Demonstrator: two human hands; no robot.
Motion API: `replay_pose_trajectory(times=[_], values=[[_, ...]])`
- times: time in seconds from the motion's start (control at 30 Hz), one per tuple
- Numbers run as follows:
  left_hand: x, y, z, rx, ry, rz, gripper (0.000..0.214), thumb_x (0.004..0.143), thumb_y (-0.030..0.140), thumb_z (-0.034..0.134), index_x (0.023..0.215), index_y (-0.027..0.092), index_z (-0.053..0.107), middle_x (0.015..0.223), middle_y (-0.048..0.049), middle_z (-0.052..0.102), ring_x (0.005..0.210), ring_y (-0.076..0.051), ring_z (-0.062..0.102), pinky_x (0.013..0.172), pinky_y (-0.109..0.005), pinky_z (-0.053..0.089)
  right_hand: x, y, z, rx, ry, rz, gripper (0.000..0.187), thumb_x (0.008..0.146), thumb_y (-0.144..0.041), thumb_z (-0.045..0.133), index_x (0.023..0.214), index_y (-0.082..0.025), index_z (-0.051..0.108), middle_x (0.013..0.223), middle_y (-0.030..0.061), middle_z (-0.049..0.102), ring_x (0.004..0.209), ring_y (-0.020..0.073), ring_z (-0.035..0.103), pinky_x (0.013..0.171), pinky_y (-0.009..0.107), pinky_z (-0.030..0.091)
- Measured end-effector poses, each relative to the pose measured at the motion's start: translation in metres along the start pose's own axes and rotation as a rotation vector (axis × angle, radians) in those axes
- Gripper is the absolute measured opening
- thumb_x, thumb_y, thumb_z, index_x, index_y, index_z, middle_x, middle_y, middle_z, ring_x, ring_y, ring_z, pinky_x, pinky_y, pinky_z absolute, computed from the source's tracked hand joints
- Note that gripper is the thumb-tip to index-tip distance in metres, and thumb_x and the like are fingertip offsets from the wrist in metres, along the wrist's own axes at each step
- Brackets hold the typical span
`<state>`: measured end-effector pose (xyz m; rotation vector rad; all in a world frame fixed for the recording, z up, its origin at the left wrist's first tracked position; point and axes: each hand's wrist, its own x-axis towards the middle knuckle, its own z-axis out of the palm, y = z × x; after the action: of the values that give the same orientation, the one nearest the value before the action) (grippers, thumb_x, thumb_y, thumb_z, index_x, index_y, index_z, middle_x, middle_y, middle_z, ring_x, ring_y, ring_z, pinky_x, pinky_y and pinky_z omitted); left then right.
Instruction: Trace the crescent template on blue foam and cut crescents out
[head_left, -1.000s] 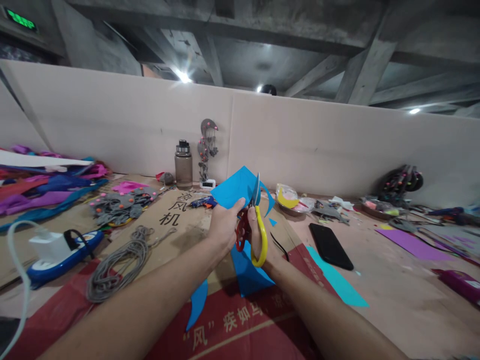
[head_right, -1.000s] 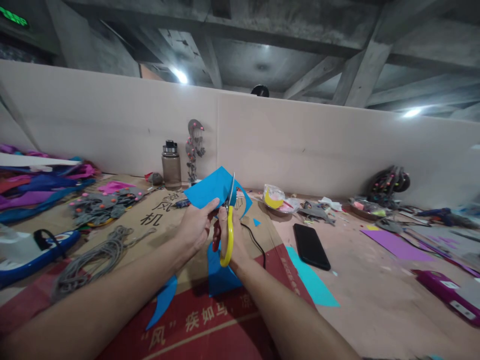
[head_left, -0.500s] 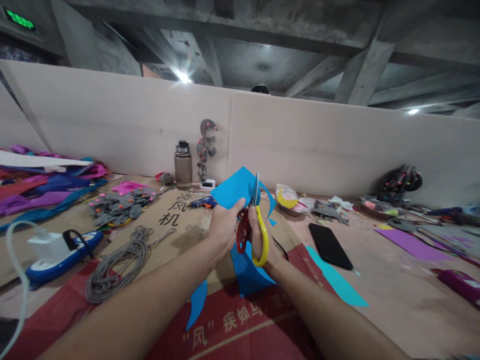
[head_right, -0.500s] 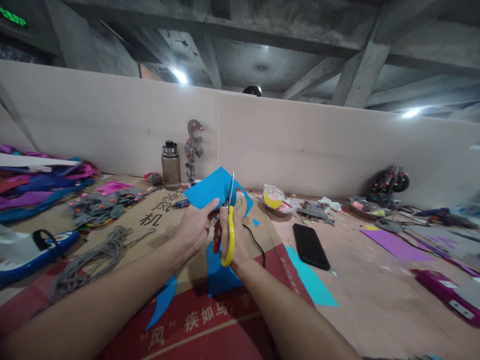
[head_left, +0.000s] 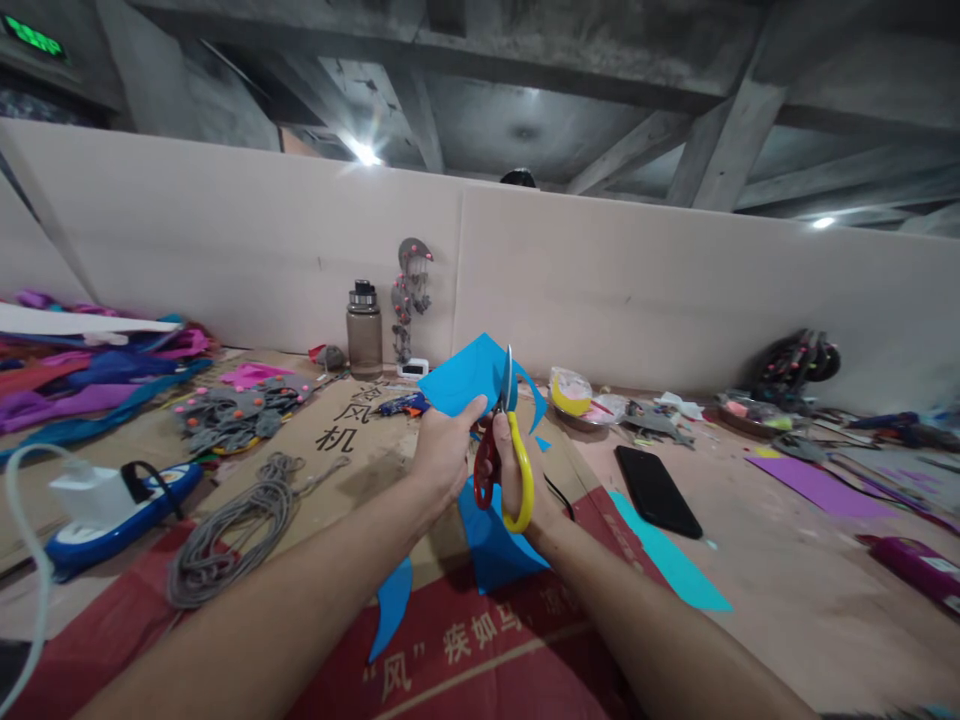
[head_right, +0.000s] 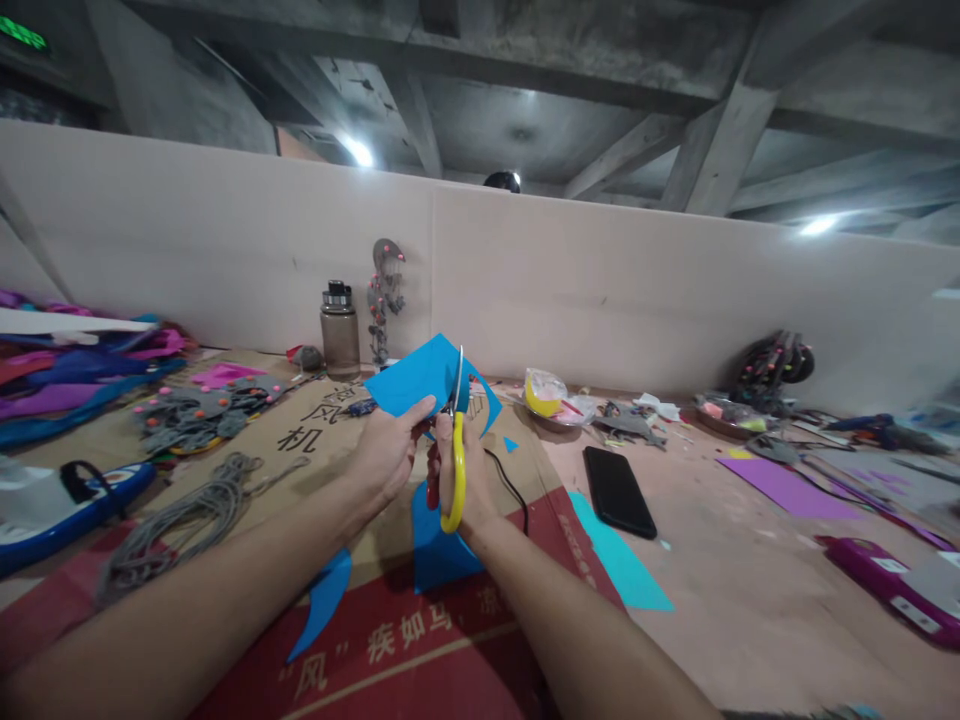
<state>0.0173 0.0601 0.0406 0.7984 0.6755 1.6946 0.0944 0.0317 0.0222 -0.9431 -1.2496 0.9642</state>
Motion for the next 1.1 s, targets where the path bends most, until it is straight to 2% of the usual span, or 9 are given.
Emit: replay_pose_trajectory(times=[0.4, 0.53, 0.7, 0.87, 1.1], values=[[0.002, 0.005, 0.002, -0.049, -0.034, 0.069, 0.028, 0.054, 0.027, 0.084, 0.064, 0.018, 0.060, 0.066, 0.0015, 0.065, 0.060, -0.012, 0.059, 0.067, -0.029, 0.050, -0.001, -0.001, -0.001, -0.038, 0.018, -0.036, 0.059, 0.083, -0.078, 0.053, 0.064, -0.023, 0.042, 0.050, -0.0053, 0.043, 0.036, 0.0092, 0.038, 0.033, 0.023, 0.035], [0.002, 0.009, 0.004, -0.054, -0.010, 0.051, 0.028, 0.051, 0.025, 0.083, 0.059, 0.018, 0.057, 0.061, 0.0023, 0.063, 0.057, -0.011, 0.055, 0.064, -0.028, 0.048, -0.002, -0.002, -0.002, -0.024, -0.015, -0.016, 0.059, 0.085, -0.077, 0.049, 0.064, -0.023, 0.042, 0.049, -0.0057, 0.041, 0.035, 0.0087, 0.037, 0.033, 0.023, 0.034], [0.004, 0.011, 0.003, -0.058, -0.004, 0.080, 0.027, 0.049, 0.023, 0.083, 0.059, 0.018, 0.058, 0.062, 0.0022, 0.064, 0.057, -0.012, 0.055, 0.063, -0.028, 0.048, -0.004, -0.006, -0.001, -0.020, -0.014, -0.014, 0.054, 0.083, -0.073, 0.057, 0.067, -0.023, 0.043, 0.050, -0.0070, 0.039, 0.034, 0.0081, 0.035, 0.031, 0.021, 0.031], [0.007, 0.008, 0.000, -0.047, 0.024, 0.062, 0.028, 0.049, 0.023, 0.084, 0.060, 0.018, 0.058, 0.060, 0.0033, 0.064, 0.055, -0.012, 0.055, 0.060, -0.027, 0.046, -0.003, -0.006, 0.000, -0.017, -0.019, -0.010, 0.051, 0.083, -0.071, 0.057, 0.071, -0.024, 0.043, 0.050, -0.0080, 0.038, 0.033, 0.0083, 0.035, 0.031, 0.022, 0.031], [0.010, 0.011, -0.001, -0.082, 0.073, 0.025, 0.029, 0.047, 0.020, 0.083, 0.057, 0.018, 0.056, 0.056, 0.0038, 0.062, 0.052, -0.010, 0.054, 0.055, -0.025, 0.041, -0.006, -0.012, 0.001, -0.048, 0.008, -0.004, 0.056, 0.081, -0.075, 0.057, 0.065, -0.024, 0.042, 0.049, -0.0064, 0.040, 0.034, 0.0090, 0.037, 0.031, 0.023, 0.031]])
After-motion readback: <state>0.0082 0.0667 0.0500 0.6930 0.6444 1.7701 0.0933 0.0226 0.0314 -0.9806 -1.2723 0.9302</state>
